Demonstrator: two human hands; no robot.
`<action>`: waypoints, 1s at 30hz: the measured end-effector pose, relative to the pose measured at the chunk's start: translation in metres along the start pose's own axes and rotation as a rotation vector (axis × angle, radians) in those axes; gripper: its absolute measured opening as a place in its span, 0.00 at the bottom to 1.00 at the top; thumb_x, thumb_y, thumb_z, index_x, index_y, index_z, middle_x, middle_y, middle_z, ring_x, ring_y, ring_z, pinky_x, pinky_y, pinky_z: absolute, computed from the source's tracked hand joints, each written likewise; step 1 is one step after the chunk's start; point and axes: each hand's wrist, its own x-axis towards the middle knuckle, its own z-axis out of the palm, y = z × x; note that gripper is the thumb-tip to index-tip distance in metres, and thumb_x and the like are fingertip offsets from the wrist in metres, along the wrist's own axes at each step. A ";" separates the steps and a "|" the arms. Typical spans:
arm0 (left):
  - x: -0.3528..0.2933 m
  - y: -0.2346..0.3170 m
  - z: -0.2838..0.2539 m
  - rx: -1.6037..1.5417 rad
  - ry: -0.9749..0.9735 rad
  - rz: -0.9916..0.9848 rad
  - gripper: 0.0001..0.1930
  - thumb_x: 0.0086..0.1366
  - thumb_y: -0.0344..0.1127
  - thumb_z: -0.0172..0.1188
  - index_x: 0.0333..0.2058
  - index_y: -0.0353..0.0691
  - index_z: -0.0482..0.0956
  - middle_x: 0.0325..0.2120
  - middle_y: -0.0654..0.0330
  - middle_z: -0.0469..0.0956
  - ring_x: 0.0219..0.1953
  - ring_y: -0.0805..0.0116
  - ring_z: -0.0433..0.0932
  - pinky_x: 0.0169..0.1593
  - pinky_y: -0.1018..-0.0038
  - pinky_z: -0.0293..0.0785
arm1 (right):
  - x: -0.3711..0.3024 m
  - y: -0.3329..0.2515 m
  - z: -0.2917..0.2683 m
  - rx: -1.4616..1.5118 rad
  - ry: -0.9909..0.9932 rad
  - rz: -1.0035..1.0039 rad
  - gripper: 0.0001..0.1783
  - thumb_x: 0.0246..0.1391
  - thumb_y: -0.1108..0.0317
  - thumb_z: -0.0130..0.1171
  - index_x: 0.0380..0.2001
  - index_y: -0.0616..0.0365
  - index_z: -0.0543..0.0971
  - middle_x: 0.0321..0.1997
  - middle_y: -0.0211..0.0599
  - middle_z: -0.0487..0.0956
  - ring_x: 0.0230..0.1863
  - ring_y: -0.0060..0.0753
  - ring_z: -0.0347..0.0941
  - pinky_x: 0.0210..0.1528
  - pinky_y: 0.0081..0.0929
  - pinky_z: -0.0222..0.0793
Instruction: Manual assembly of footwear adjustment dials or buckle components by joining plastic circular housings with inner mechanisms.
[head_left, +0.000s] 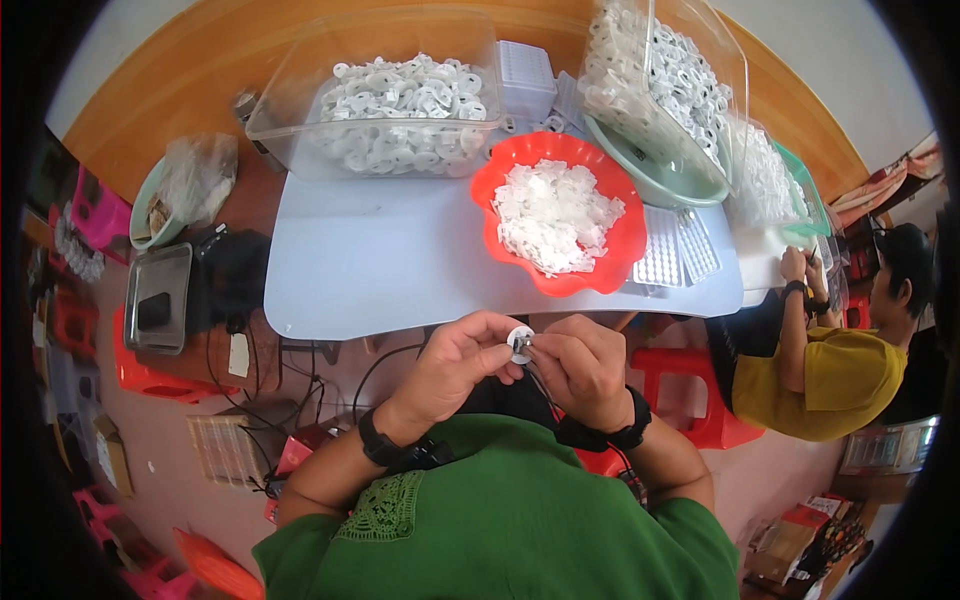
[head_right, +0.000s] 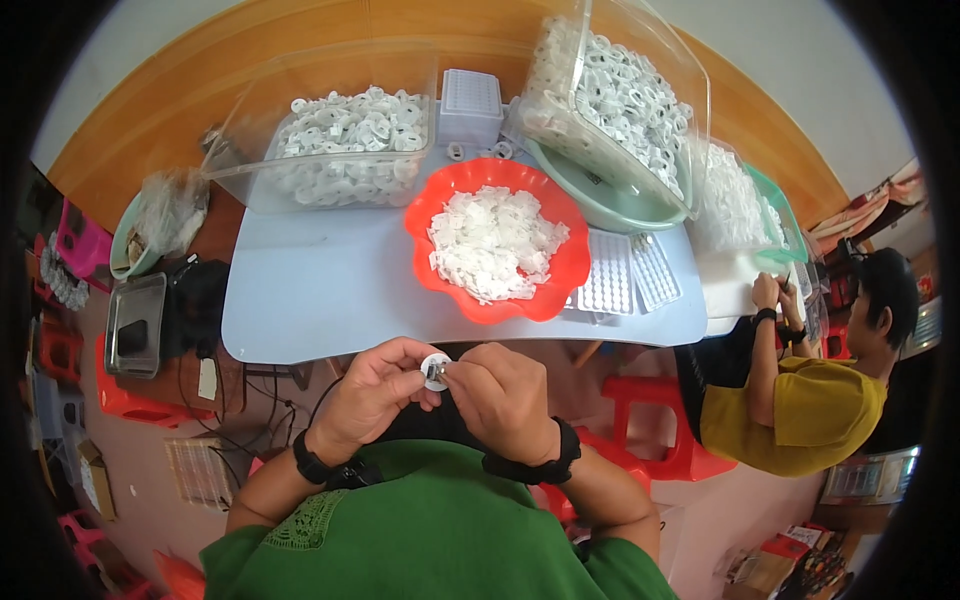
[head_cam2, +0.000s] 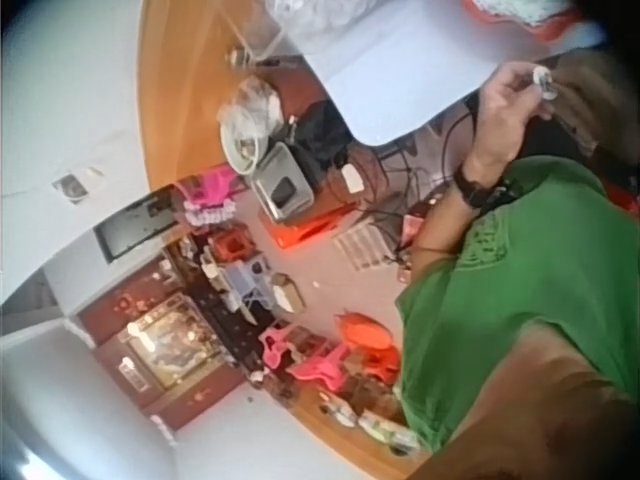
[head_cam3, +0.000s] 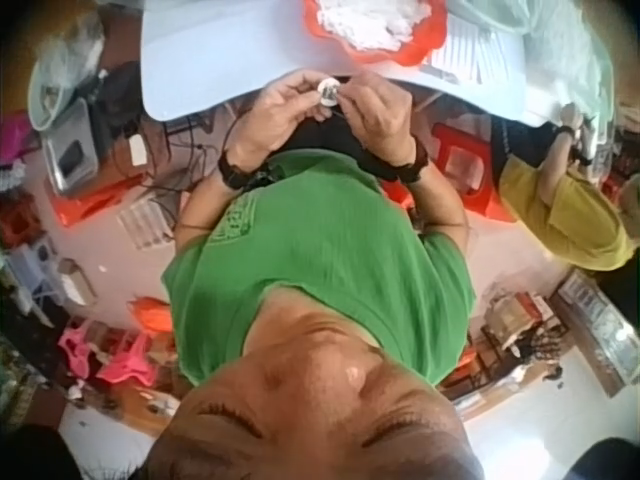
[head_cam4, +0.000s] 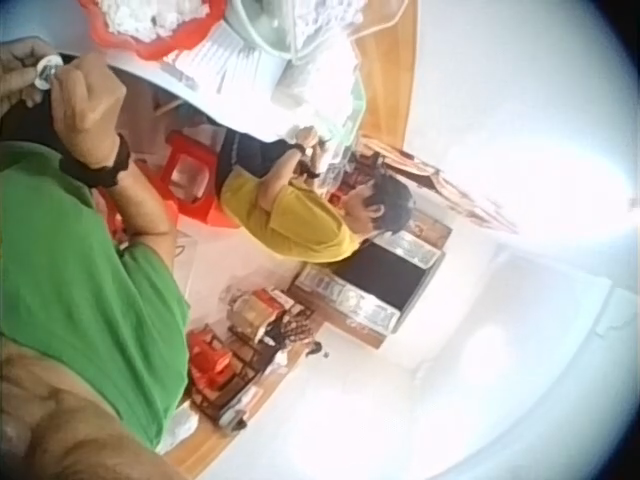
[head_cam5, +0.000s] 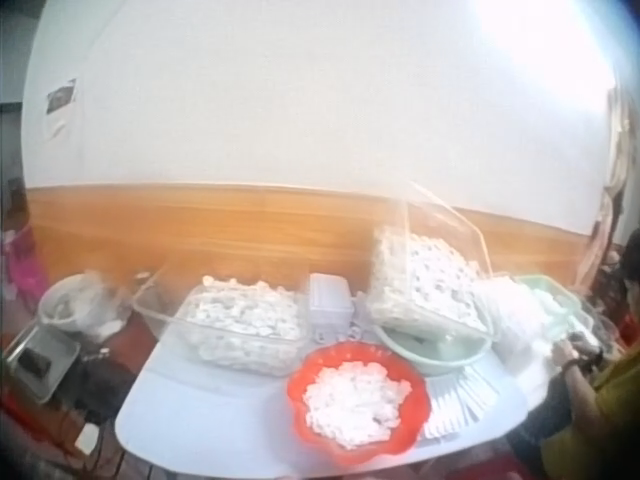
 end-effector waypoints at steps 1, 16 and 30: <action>-0.001 -0.001 0.000 0.019 -0.004 0.010 0.12 0.64 0.27 0.52 0.46 0.32 0.71 0.37 0.58 0.76 0.34 0.73 0.76 0.39 0.77 0.74 | 0.000 -0.001 0.000 -0.041 -0.003 -0.020 0.10 0.37 0.79 0.64 0.26 0.62 0.75 0.22 0.36 0.72 0.20 0.36 0.70 0.19 0.28 0.65; -0.004 -0.006 -0.001 0.173 0.001 0.033 0.12 0.64 0.24 0.51 0.46 0.31 0.72 0.37 0.59 0.75 0.35 0.73 0.76 0.41 0.77 0.74 | -0.002 -0.002 0.000 -0.078 -0.183 -0.025 0.08 0.35 0.78 0.57 0.24 0.62 0.71 0.22 0.36 0.68 0.20 0.36 0.68 0.18 0.31 0.63; -0.001 -0.012 0.004 0.227 0.032 0.010 0.11 0.63 0.24 0.52 0.45 0.30 0.73 0.35 0.59 0.76 0.33 0.74 0.76 0.39 0.78 0.74 | -0.011 0.016 -0.006 0.160 -0.304 0.194 0.08 0.40 0.80 0.63 0.21 0.64 0.72 0.21 0.37 0.71 0.21 0.32 0.72 0.22 0.25 0.66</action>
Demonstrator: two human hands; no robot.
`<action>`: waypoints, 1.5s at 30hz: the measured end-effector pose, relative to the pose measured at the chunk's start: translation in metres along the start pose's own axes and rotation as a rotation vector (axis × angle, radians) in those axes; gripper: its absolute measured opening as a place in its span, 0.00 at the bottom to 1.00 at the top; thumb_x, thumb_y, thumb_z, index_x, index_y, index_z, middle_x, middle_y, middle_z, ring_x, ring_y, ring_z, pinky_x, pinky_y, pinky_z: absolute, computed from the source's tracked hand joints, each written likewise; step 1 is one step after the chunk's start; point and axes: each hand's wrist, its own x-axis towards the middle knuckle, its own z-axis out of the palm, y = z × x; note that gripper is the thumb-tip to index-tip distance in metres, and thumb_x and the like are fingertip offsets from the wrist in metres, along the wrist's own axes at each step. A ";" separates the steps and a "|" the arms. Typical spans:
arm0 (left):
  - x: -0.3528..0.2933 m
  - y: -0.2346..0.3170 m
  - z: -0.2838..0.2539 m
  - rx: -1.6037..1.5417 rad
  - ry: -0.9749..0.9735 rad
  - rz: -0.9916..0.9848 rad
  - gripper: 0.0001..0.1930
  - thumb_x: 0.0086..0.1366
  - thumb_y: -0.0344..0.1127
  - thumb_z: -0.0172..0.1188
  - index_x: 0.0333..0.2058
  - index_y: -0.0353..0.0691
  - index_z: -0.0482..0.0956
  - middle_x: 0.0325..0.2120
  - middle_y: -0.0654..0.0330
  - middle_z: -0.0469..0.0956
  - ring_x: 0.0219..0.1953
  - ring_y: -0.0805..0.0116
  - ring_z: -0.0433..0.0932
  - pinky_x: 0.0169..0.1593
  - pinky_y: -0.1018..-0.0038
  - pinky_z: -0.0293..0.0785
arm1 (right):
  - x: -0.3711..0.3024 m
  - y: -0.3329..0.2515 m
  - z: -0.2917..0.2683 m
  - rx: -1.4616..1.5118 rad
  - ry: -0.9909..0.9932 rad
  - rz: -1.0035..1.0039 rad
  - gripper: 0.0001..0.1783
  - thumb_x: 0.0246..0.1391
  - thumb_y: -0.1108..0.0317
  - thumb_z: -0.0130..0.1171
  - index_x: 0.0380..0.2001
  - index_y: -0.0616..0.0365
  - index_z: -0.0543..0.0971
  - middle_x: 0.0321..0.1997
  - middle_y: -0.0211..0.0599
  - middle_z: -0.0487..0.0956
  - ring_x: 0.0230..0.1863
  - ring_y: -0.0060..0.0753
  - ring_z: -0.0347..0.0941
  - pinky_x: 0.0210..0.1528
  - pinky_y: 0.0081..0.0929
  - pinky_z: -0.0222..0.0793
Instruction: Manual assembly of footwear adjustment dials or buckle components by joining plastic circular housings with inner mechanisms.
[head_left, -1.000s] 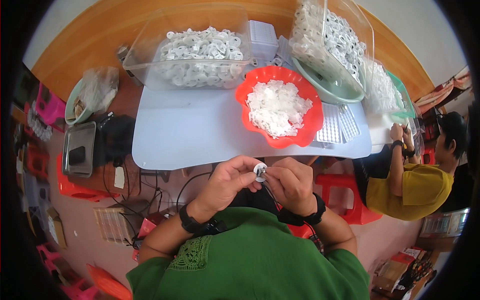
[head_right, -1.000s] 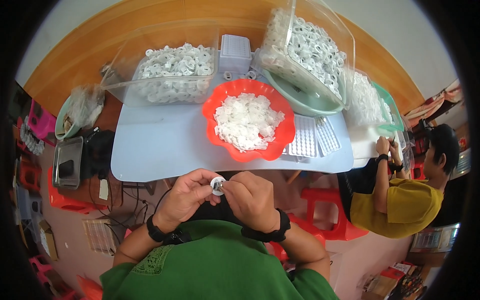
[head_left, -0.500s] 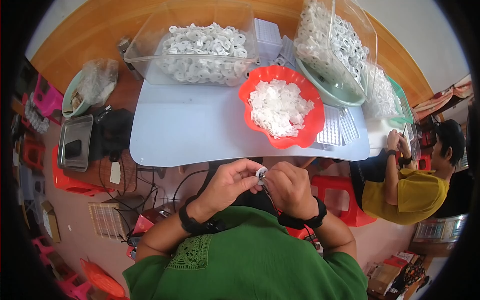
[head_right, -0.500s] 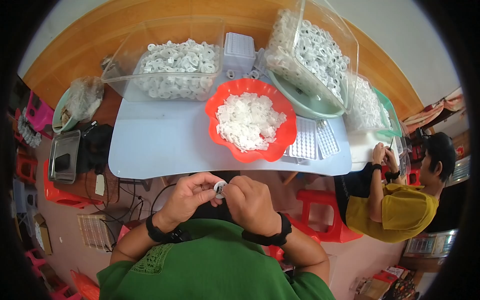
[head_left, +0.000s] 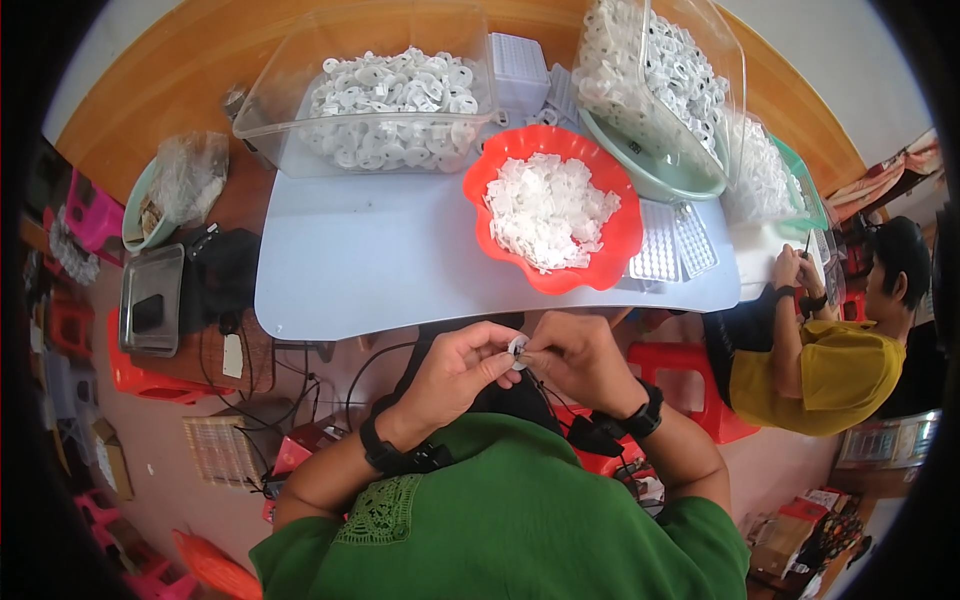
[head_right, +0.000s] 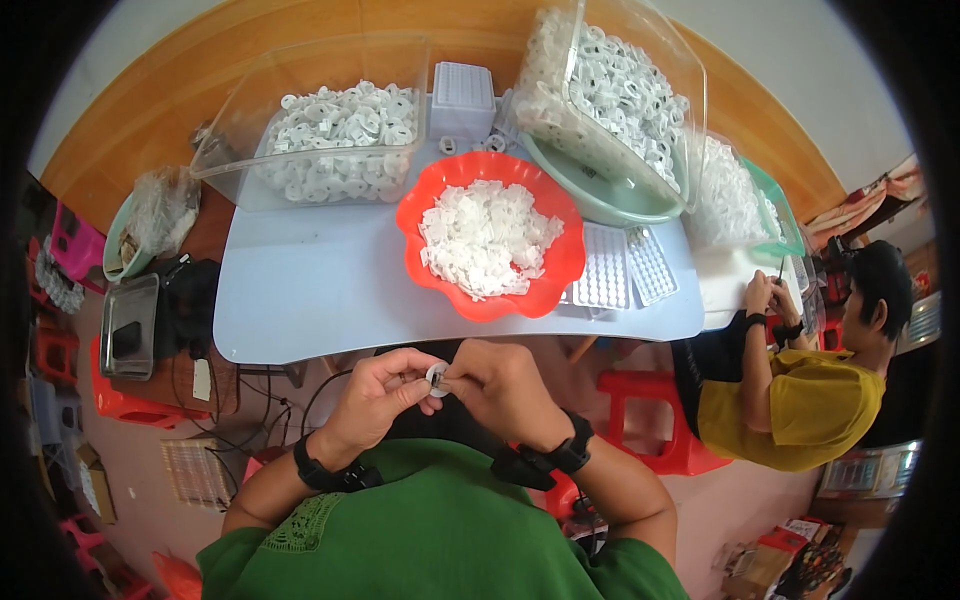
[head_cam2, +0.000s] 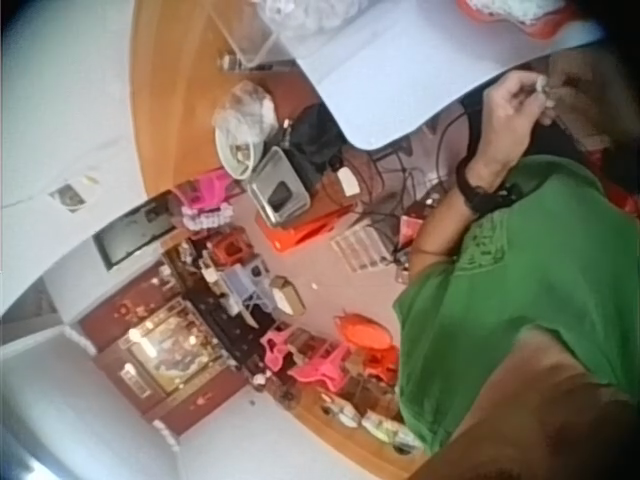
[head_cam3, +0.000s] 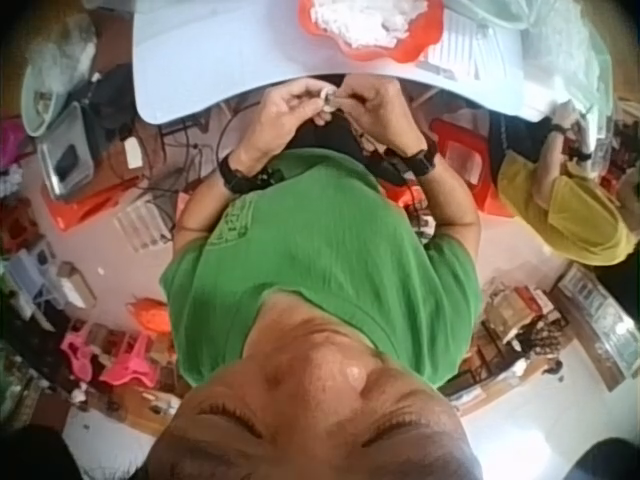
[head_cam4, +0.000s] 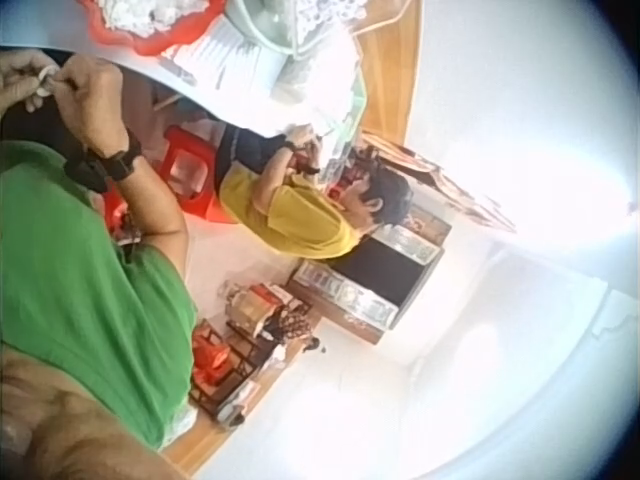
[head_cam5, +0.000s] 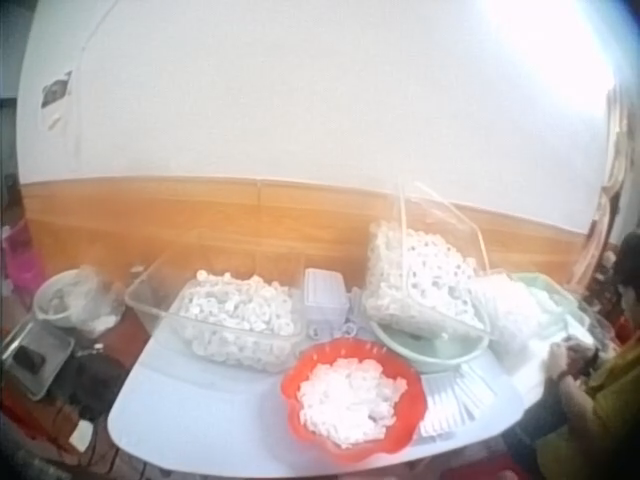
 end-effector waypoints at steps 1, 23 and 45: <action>0.001 0.000 0.001 -0.007 -0.012 0.018 0.11 0.63 0.23 0.52 0.44 0.30 0.73 0.35 0.59 0.76 0.33 0.73 0.76 0.39 0.78 0.74 | 0.000 0.002 -0.004 0.228 -0.050 0.218 0.09 0.42 0.79 0.64 0.21 0.63 0.72 0.20 0.32 0.71 0.21 0.25 0.70 0.22 0.22 0.65; 0.010 -0.002 0.001 0.004 -0.051 0.025 0.13 0.66 0.27 0.49 0.48 0.30 0.70 0.38 0.59 0.76 0.36 0.75 0.75 0.41 0.78 0.73 | 0.000 0.007 -0.008 0.988 -0.019 0.640 0.07 0.51 0.76 0.60 0.32 0.63 0.72 0.29 0.33 0.77 0.27 0.17 0.72 0.29 0.16 0.69; 0.009 -0.003 0.013 -0.122 0.068 -0.020 0.15 0.66 0.27 0.49 0.50 0.27 0.70 0.39 0.56 0.76 0.35 0.74 0.75 0.40 0.78 0.74 | -0.009 0.005 0.012 0.926 0.170 0.643 0.09 0.50 0.79 0.59 0.35 0.65 0.71 0.28 0.32 0.75 0.27 0.16 0.71 0.26 0.14 0.69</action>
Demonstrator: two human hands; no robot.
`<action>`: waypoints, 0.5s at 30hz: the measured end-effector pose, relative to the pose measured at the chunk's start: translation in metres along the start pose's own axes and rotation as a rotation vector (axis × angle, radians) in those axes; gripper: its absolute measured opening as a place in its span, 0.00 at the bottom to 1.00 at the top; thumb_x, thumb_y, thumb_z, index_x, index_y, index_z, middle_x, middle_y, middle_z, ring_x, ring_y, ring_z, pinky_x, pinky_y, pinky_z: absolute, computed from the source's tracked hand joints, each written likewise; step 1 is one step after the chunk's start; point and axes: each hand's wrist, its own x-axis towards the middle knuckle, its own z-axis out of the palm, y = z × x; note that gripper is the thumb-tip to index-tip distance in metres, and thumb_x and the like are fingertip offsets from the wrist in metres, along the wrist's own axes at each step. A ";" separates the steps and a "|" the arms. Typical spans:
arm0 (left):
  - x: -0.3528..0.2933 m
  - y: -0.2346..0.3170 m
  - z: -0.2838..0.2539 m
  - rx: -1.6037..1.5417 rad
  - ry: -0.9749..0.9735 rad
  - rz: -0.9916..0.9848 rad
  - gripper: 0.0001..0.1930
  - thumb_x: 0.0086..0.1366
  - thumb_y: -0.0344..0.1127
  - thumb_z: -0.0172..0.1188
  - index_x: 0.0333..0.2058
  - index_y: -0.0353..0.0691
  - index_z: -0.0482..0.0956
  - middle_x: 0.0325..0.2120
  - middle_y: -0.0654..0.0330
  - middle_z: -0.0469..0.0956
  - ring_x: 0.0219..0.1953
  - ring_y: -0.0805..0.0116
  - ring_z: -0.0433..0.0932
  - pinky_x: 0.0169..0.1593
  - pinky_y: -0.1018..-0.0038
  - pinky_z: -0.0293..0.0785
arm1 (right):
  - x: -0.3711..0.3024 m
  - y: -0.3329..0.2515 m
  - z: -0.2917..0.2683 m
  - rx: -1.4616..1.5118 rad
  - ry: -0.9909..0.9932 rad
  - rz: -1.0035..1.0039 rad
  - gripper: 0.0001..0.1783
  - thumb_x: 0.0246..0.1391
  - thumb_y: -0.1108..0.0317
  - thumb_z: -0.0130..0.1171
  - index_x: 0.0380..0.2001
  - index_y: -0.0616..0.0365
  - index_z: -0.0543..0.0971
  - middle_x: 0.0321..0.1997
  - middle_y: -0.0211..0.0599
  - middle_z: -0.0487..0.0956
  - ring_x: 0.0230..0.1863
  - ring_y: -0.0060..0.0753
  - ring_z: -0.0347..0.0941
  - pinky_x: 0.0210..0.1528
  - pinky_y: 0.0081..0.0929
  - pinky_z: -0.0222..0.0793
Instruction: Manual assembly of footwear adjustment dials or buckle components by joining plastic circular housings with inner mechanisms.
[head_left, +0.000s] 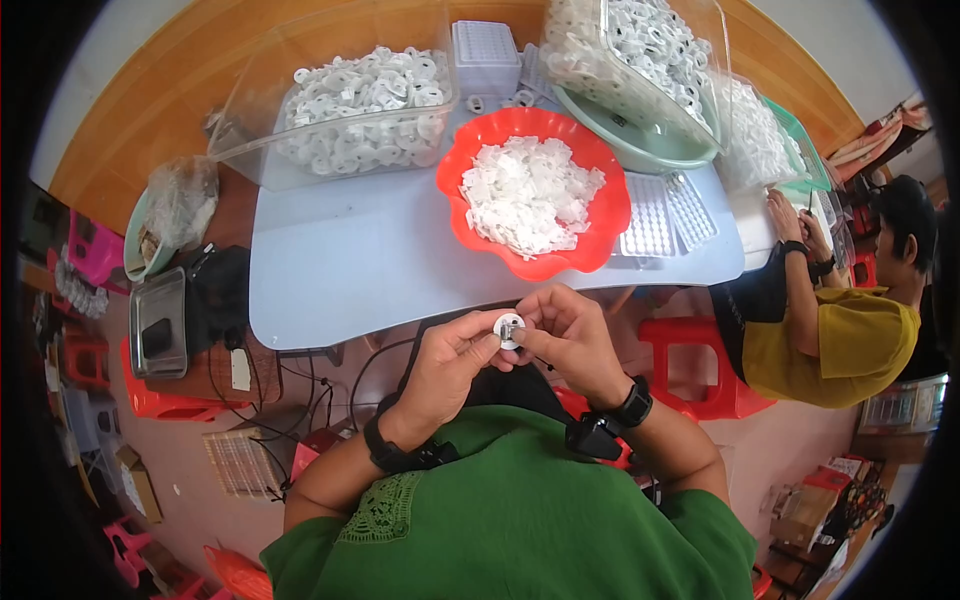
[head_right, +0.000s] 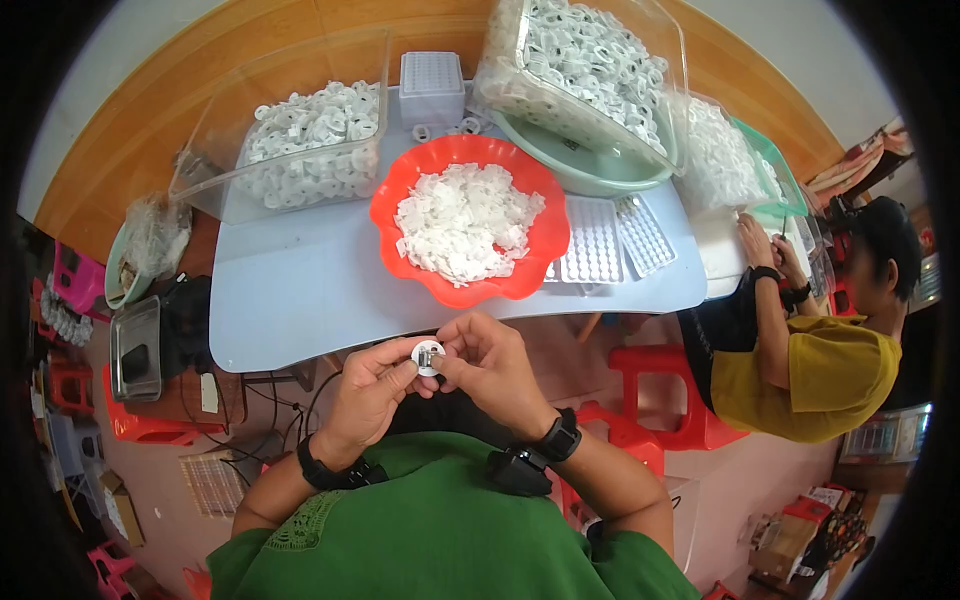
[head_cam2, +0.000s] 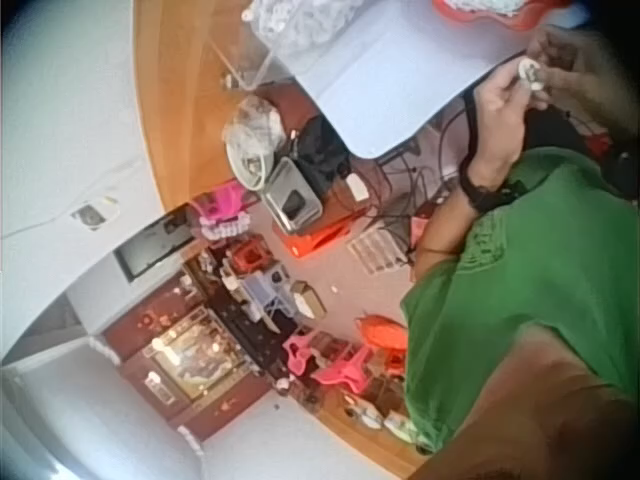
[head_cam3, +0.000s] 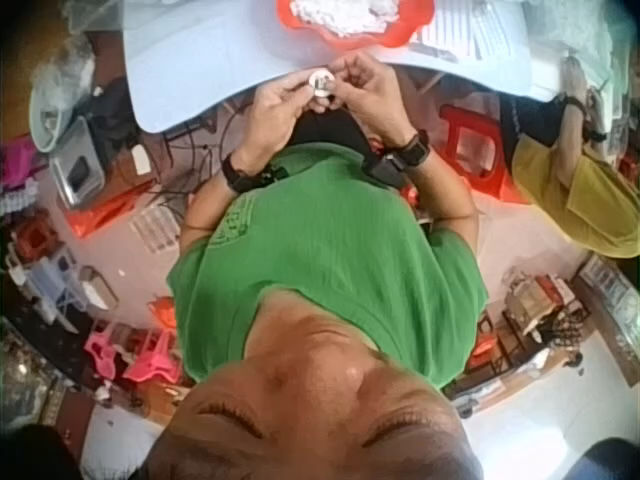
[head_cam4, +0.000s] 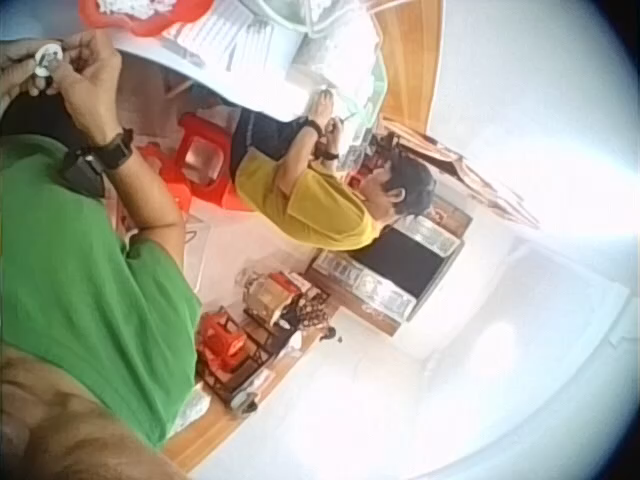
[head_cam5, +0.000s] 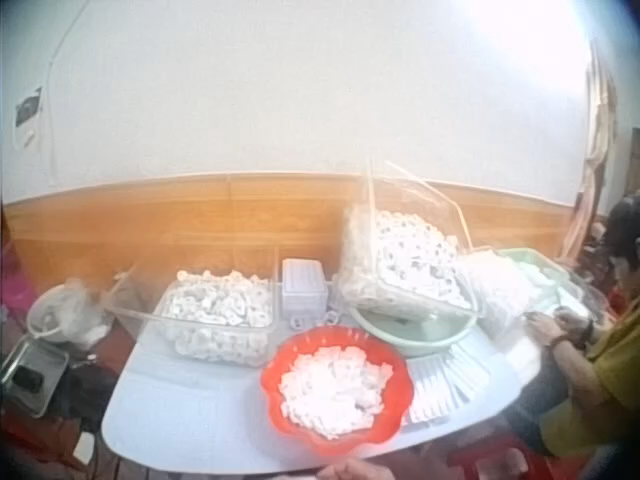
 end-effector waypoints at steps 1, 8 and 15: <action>0.001 -0.001 -0.001 0.004 -0.002 -0.001 0.15 0.66 0.27 0.49 0.50 0.27 0.70 0.39 0.56 0.76 0.35 0.74 0.75 0.40 0.78 0.74 | 0.000 0.001 0.000 0.001 0.000 -0.001 0.09 0.50 0.79 0.59 0.35 0.65 0.71 0.28 0.32 0.75 0.27 0.16 0.71 0.26 0.14 0.69; 0.002 -0.003 -0.005 0.142 -0.033 0.086 0.15 0.66 0.26 0.48 0.51 0.30 0.70 0.41 0.56 0.75 0.37 0.71 0.77 0.41 0.77 0.74 | 0.001 0.002 0.004 -0.001 0.036 -0.017 0.09 0.50 0.79 0.59 0.35 0.65 0.71 0.28 0.32 0.74 0.26 0.17 0.71 0.27 0.16 0.69; 0.000 0.002 -0.001 0.004 -0.038 0.081 0.17 0.65 0.26 0.52 0.52 0.29 0.67 0.39 0.56 0.75 0.36 0.73 0.75 0.41 0.77 0.74 | 0.003 -0.025 -0.002 -0.944 0.041 -0.829 0.16 0.37 0.76 0.64 0.34 0.61 0.76 0.29 0.36 0.72 0.24 0.34 0.72 0.24 0.26 0.68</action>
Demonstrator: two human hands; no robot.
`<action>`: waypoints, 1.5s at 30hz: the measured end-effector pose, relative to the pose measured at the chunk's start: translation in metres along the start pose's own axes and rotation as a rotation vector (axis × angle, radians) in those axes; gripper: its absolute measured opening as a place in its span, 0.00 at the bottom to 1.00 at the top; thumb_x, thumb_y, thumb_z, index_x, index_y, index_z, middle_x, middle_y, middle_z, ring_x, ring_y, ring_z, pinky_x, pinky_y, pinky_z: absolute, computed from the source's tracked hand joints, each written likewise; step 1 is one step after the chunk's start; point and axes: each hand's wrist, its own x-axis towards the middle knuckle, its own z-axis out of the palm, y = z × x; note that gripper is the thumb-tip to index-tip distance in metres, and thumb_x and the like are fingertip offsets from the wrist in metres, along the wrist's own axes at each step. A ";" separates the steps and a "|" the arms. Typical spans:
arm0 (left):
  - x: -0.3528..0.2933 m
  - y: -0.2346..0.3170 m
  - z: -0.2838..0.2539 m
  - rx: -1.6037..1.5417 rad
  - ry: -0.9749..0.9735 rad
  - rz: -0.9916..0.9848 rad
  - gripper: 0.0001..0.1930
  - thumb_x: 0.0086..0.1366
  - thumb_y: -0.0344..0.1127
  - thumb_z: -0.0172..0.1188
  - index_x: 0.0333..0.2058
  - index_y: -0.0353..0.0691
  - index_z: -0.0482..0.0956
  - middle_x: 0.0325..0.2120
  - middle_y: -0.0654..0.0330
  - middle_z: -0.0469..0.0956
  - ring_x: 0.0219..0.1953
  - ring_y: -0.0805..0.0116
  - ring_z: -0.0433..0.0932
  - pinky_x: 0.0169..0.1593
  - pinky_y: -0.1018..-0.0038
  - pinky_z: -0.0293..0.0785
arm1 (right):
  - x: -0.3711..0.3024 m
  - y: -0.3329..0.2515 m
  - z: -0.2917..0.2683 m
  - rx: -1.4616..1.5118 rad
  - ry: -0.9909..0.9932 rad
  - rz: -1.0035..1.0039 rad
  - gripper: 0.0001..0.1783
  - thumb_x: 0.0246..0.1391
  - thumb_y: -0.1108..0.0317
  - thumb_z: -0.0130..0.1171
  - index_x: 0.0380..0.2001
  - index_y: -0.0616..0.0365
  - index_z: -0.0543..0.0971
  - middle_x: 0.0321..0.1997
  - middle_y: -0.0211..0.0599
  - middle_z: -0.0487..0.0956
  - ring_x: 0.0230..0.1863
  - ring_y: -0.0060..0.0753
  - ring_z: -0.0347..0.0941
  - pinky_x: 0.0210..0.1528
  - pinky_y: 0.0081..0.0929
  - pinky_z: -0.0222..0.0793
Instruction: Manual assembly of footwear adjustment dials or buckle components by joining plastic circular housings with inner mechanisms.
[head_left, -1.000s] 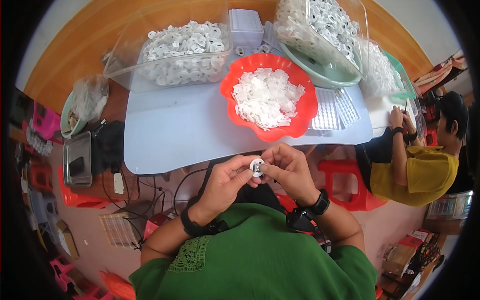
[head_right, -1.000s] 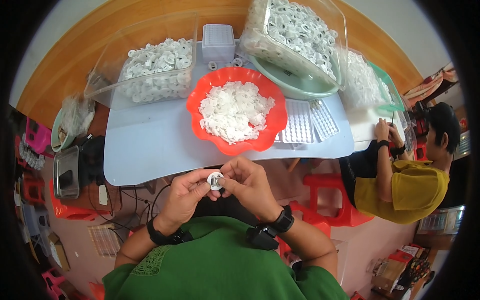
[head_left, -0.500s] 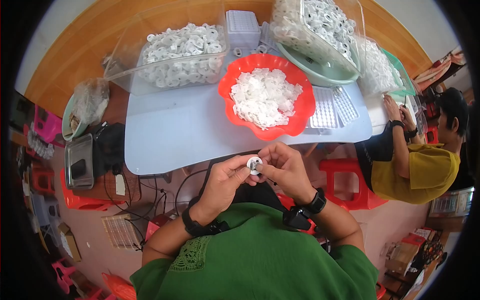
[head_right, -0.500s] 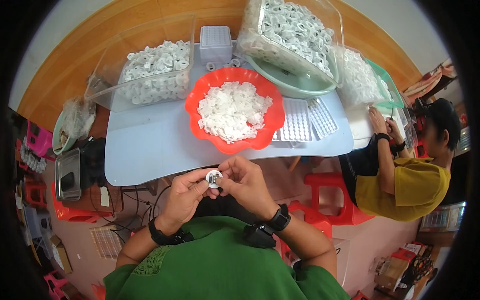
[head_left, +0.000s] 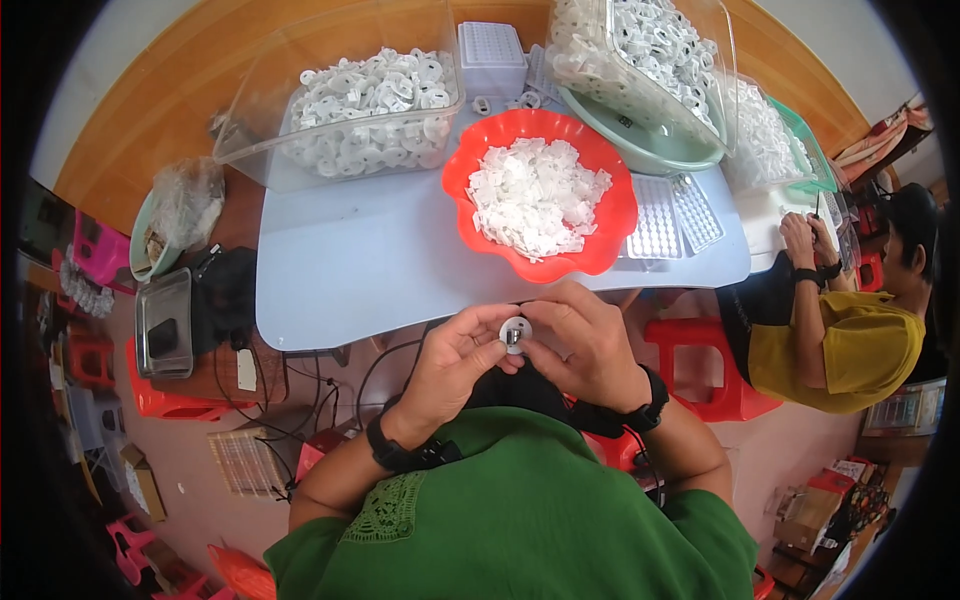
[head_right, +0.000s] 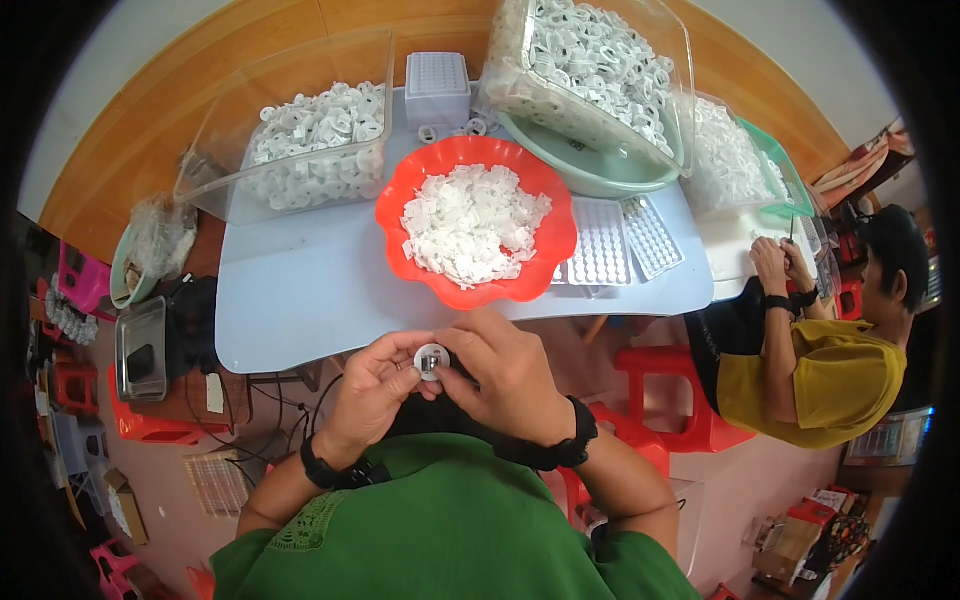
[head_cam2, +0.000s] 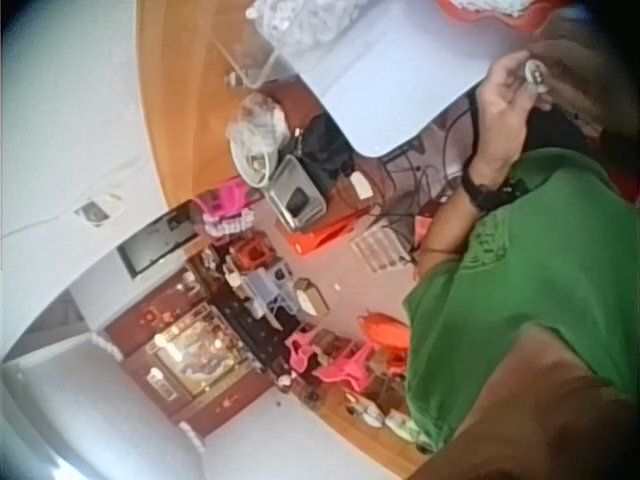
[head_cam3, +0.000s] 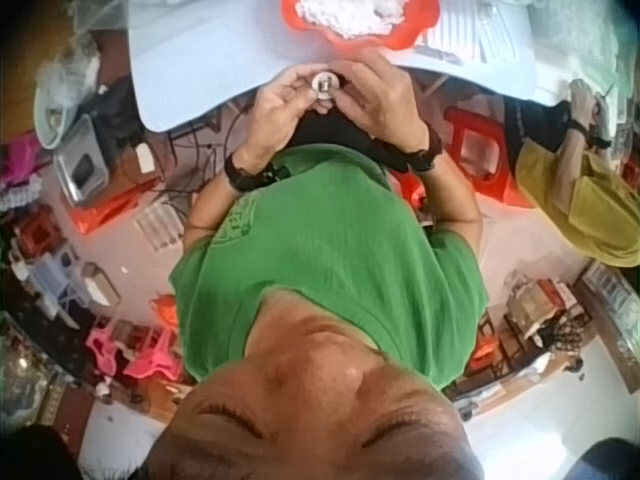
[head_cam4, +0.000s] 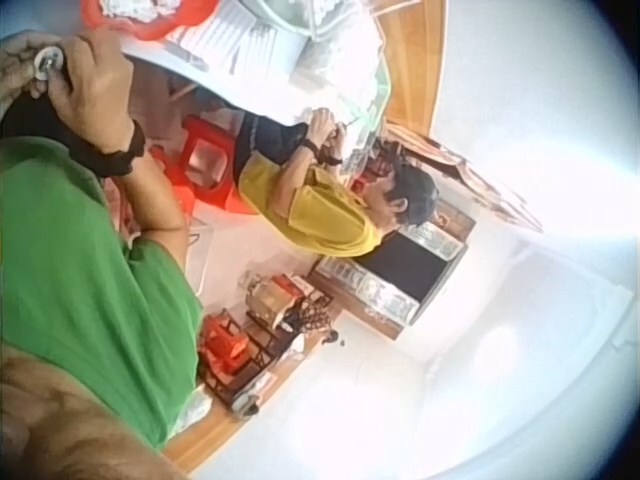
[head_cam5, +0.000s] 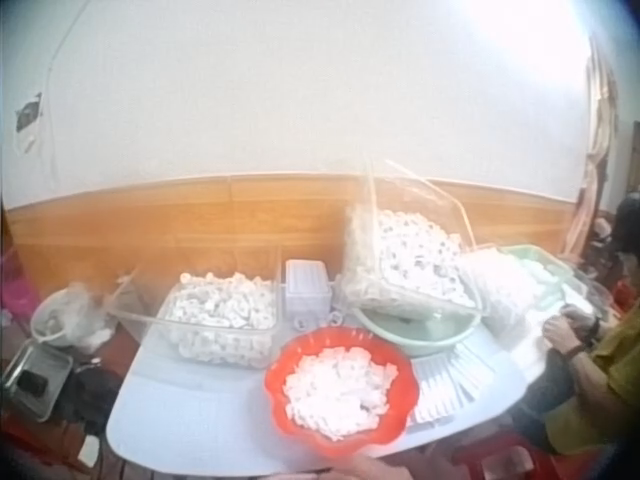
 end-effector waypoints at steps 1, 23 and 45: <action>0.000 0.000 0.000 0.026 -0.005 0.006 0.17 0.65 0.26 0.52 0.52 0.29 0.67 0.39 0.56 0.75 0.36 0.73 0.75 0.42 0.77 0.74 | 0.000 -0.001 0.000 -0.001 0.001 -0.001 0.16 0.37 0.76 0.64 0.34 0.61 0.76 0.29 0.36 0.72 0.24 0.34 0.72 0.24 0.26 0.68; -0.005 0.001 0.002 0.304 -0.001 0.071 0.11 0.63 0.25 0.54 0.44 0.32 0.74 0.37 0.59 0.74 0.34 0.75 0.75 0.39 0.79 0.74 | -0.016 -0.006 0.015 -0.032 -0.018 -0.042 0.10 0.36 0.80 0.60 0.25 0.63 0.72 0.30 0.40 0.72 0.20 0.39 0.71 0.19 0.30 0.68; 0.015 0.007 -0.026 -0.141 0.098 -0.083 0.17 0.63 0.28 0.53 0.51 0.32 0.69 0.34 0.60 0.75 0.31 0.75 0.75 0.36 0.80 0.72 | 0.058 0.113 -0.028 -0.316 -0.457 0.142 0.02 0.43 0.76 0.54 0.23 0.61 0.75 0.28 0.44 0.74 0.34 0.50 0.72 0.35 0.38 0.68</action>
